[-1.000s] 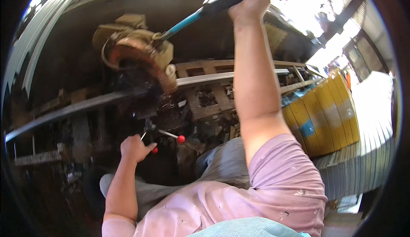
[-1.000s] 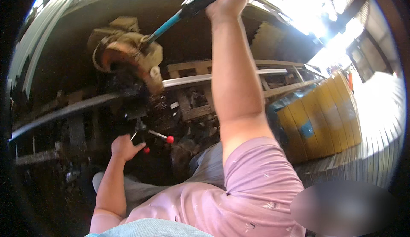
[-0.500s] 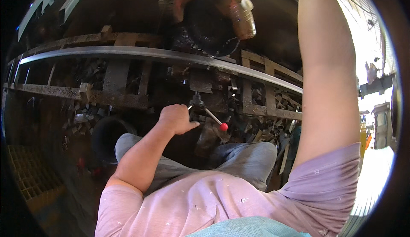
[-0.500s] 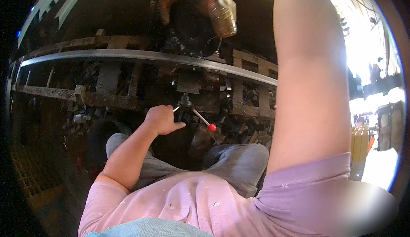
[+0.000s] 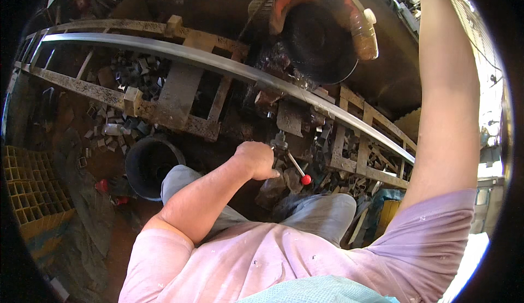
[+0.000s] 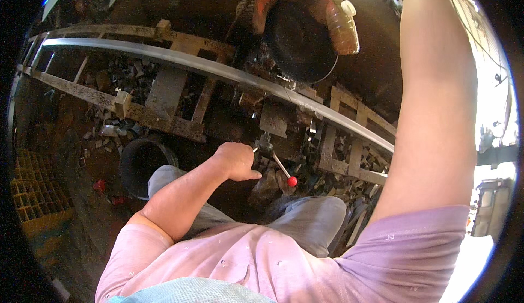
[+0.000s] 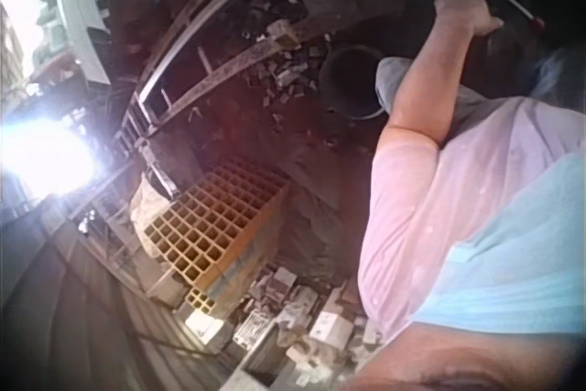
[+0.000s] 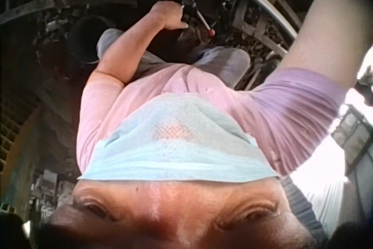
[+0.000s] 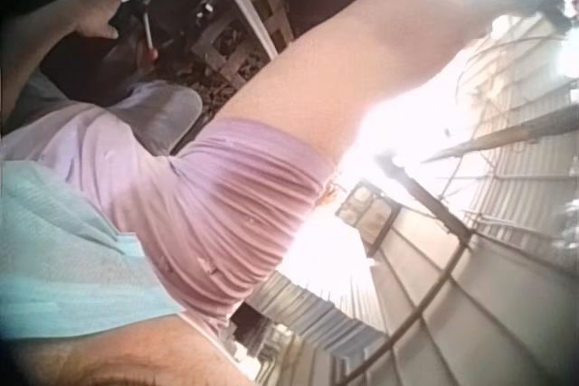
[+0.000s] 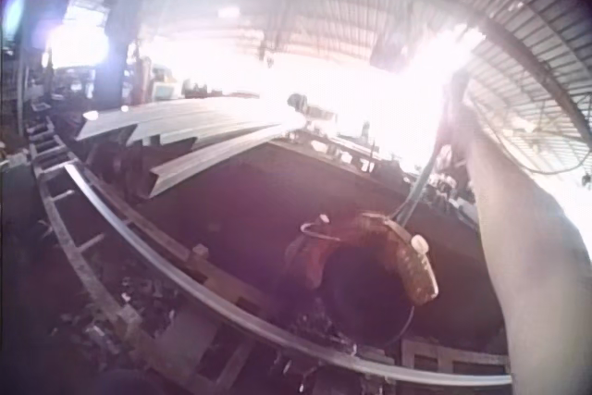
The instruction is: The person operates a chop saw to cut long metal rods into shorter pieces. They position each rod under the blade, lower the saw to cut, then remove the cut piece and repeat the process.
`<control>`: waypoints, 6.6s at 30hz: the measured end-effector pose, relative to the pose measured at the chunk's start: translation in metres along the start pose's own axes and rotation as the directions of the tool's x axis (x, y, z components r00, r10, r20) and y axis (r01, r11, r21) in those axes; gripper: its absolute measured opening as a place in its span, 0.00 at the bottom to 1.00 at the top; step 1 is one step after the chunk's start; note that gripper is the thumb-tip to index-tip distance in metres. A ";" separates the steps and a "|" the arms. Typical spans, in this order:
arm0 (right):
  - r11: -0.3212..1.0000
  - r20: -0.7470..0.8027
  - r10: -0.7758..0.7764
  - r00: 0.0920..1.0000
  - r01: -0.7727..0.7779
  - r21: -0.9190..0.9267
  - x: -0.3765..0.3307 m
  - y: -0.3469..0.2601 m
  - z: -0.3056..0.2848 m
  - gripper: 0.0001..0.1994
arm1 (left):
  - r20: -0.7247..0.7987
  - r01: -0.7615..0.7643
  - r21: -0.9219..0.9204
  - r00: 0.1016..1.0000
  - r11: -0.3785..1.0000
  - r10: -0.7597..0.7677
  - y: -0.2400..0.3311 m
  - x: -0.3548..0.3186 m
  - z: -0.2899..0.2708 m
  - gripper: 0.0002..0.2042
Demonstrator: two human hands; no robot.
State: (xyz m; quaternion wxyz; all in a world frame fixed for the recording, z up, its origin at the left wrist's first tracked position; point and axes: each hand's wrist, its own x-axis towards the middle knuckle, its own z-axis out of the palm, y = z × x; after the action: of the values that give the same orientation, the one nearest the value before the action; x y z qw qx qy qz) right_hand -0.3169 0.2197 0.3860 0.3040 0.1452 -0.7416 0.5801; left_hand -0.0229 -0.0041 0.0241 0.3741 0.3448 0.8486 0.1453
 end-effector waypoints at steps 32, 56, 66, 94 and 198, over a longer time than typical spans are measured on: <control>0.840 0.497 0.422 0.759 -0.122 -0.528 -0.514 0.031 -0.059 0.27 | -0.328 0.004 -0.453 0.929 0.892 -0.171 -0.064 0.128 0.215 0.47; 0.859 0.342 0.483 0.806 -0.512 -0.006 -0.505 0.070 -0.109 0.20 | 0.277 -0.063 -0.240 0.952 0.969 0.130 0.097 0.051 0.095 0.40; 0.831 0.279 0.553 0.785 -0.545 -0.113 -0.494 0.071 -0.120 0.20 | -0.515 -0.524 -0.842 0.711 0.126 -0.479 -0.033 -0.010 -0.044 0.19; 0.752 0.235 0.659 0.714 -0.629 -0.197 -0.480 0.100 -0.114 0.16 | -0.440 -0.842 -0.394 0.525 -0.368 -0.729 -0.143 0.025 -0.071 0.13; 0.396 -0.157 0.532 0.832 -0.408 -0.822 -0.691 -0.352 -0.222 0.20 | -0.795 -0.659 -0.578 0.588 -0.482 0.151 0.115 -0.041 -0.078 0.34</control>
State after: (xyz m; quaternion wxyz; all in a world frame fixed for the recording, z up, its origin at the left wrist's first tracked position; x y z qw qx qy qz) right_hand 0.4800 0.2354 0.2610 0.1094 -0.1937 -0.9521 0.2100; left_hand -0.0053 0.0517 0.1565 0.2337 0.2179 0.2164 0.9225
